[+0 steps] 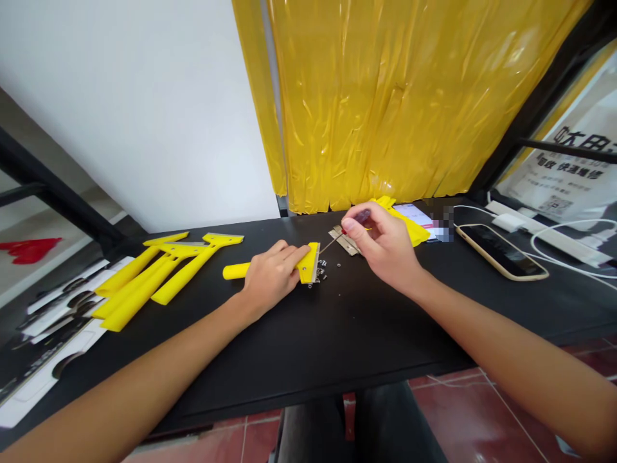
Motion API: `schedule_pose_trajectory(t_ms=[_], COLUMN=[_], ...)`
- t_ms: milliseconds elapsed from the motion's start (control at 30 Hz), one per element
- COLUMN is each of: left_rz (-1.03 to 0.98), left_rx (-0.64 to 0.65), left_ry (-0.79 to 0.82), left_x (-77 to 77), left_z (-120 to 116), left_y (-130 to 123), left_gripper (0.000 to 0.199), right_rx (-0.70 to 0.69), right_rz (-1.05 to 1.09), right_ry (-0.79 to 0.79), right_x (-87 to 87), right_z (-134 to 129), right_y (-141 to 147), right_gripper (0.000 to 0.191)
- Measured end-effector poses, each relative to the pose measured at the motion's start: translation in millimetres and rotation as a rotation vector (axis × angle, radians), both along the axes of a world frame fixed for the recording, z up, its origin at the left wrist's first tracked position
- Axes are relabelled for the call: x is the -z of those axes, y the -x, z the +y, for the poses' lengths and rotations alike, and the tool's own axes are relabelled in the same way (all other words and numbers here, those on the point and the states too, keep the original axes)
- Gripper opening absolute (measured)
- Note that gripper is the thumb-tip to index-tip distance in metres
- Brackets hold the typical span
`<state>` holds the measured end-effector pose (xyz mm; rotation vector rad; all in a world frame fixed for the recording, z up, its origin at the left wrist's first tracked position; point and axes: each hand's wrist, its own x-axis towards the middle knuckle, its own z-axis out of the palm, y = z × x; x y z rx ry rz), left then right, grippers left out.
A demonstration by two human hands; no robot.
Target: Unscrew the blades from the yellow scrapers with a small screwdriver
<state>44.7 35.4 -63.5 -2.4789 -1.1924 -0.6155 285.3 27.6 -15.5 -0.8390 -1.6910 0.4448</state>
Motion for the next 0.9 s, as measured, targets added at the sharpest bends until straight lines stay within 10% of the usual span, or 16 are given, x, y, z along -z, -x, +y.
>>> schedule_pose_trajectory(t_ms=[900], left_rz=[0.001], left_rx=[0.058], left_ry=[-0.041], left_x=[1.4], left_z=[-1], left_y=[3], left_gripper=[0.024], right_rx=[-0.032], right_rz=[-0.168], right_ry=[0.038], right_x=[11.6], right_z=[3], right_y=[2], right_gripper=[0.024])
